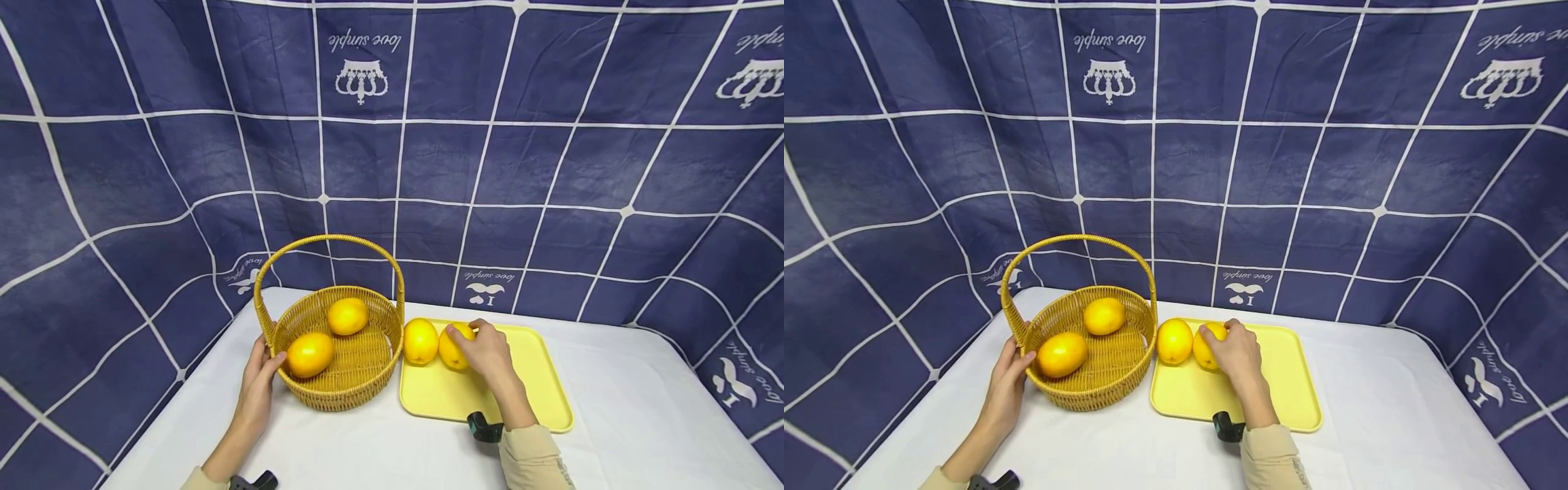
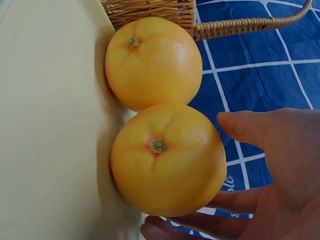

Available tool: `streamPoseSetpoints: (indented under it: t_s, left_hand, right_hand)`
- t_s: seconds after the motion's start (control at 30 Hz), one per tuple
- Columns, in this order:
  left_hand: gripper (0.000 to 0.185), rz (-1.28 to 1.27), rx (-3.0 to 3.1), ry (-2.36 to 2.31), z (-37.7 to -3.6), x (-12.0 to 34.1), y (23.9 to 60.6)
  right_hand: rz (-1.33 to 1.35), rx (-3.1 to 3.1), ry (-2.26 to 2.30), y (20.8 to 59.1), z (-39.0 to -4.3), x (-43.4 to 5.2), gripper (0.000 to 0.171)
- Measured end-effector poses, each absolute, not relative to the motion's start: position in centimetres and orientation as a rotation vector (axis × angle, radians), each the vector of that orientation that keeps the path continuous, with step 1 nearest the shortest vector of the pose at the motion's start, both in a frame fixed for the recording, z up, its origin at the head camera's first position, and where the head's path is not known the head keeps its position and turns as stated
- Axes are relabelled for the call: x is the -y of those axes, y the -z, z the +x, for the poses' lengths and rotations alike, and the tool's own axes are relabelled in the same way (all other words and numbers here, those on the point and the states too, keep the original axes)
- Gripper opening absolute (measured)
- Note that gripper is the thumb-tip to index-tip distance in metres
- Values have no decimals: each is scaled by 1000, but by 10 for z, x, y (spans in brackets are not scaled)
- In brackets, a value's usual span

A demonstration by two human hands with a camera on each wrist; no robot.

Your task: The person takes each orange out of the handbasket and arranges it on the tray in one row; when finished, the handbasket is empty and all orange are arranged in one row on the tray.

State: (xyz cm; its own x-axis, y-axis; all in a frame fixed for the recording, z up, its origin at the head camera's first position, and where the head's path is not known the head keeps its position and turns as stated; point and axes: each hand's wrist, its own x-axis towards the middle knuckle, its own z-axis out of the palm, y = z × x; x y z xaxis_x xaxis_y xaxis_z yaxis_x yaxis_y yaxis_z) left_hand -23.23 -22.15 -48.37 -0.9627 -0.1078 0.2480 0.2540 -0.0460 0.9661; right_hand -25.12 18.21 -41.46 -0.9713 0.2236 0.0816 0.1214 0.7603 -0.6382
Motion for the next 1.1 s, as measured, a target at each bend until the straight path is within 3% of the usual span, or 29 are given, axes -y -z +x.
streamPoseSetpoints:
  t_s: [1.1]
  left_hand:
    - [54, -134, 1967, 2114, -234, 223, 485]
  right_hand:
    - [39, 2629, -1160, 372, -230, -141, 54]
